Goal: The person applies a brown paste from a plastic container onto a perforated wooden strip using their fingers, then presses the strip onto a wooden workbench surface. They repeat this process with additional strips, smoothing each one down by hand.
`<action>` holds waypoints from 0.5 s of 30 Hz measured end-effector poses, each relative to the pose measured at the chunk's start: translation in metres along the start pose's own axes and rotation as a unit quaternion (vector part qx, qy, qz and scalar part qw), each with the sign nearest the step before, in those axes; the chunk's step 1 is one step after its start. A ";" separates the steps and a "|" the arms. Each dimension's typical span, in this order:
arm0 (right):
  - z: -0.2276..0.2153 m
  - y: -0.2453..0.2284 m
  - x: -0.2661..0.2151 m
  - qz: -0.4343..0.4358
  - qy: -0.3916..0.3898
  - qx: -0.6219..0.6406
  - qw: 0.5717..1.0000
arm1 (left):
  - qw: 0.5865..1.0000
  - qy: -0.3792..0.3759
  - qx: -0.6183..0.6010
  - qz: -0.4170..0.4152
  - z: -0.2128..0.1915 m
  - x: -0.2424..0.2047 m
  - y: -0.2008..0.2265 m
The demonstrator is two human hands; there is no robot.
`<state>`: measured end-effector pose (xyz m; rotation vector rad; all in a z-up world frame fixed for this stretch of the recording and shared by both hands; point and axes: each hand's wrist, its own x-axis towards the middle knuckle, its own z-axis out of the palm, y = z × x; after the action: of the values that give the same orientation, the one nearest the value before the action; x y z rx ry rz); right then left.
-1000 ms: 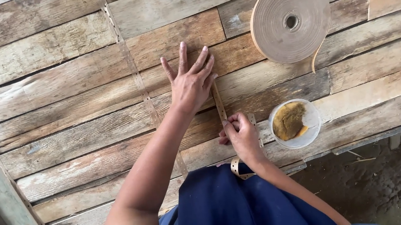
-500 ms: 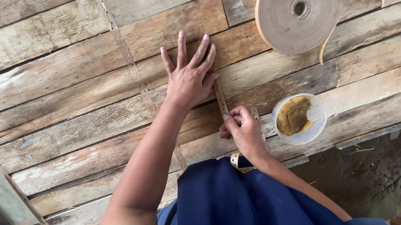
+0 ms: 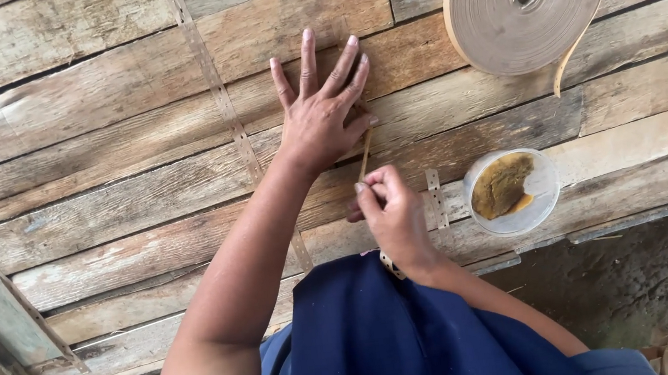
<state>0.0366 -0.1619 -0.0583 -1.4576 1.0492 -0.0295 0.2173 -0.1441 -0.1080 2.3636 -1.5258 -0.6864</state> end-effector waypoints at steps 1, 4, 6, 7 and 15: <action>0.003 0.004 0.001 -0.055 0.001 -0.074 0.996 | 1.000 -0.012 0.000 -0.005 -0.002 0.000 0.001; 0.008 0.008 0.002 -0.146 0.003 -0.174 0.974 | 1.000 -0.016 -0.002 -0.007 -0.004 0.000 0.000; 0.003 0.009 -0.001 -0.180 0.004 -0.201 0.963 | 1.000 -0.009 -0.006 -0.003 -0.002 -0.001 0.002; 0.000 0.008 0.000 -0.191 -0.002 -0.203 0.960 | 1.000 -0.012 -0.001 -0.007 -0.003 -0.001 0.001; -0.004 0.006 -0.028 -0.225 -0.005 -0.244 0.943 | 0.999 -0.041 0.007 -0.033 -0.002 0.001 0.002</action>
<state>0.0148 -0.1476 -0.0469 -2.1268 0.7190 -0.0946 0.2171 -0.1464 -0.1055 2.4346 -1.4950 -0.7987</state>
